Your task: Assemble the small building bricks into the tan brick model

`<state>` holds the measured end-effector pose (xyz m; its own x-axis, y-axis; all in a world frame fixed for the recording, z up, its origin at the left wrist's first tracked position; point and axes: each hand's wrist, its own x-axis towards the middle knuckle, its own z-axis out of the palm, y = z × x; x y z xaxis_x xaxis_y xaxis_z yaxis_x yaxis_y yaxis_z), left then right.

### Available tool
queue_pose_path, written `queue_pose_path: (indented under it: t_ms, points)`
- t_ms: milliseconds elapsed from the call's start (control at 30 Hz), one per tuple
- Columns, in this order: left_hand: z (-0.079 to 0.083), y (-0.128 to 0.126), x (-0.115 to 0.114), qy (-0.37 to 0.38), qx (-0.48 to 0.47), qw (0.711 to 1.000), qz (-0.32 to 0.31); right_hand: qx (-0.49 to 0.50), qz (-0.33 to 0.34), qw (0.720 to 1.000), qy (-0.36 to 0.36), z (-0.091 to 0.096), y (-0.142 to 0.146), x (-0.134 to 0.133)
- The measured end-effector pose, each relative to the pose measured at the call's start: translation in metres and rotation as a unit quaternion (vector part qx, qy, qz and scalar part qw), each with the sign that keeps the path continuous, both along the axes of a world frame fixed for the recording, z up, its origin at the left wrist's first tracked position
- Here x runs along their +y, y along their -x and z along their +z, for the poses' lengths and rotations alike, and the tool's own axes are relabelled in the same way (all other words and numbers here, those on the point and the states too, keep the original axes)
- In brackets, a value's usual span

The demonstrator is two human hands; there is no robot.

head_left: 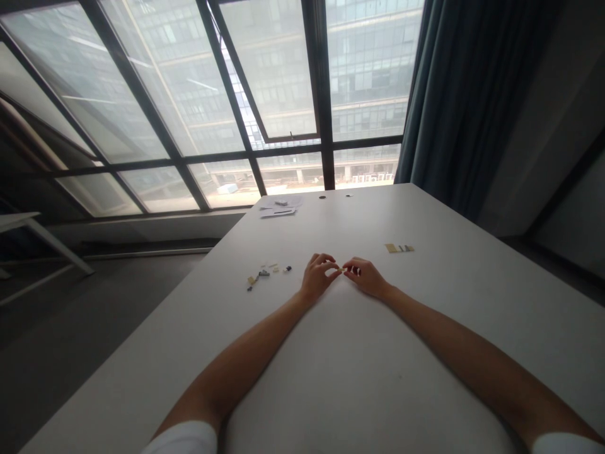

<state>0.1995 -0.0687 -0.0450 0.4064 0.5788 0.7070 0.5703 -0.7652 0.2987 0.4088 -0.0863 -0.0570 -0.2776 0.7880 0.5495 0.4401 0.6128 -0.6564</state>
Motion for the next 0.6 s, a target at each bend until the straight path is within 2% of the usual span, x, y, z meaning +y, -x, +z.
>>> queue_pose_path:
  t_ms: [600]
  points:
    - [-0.0012, -0.0003, 0.0006, 0.002, 0.012, 1.000, -0.016, -0.039, -0.014, 0.999, -0.012, 0.0006, -0.0005, 0.0000]
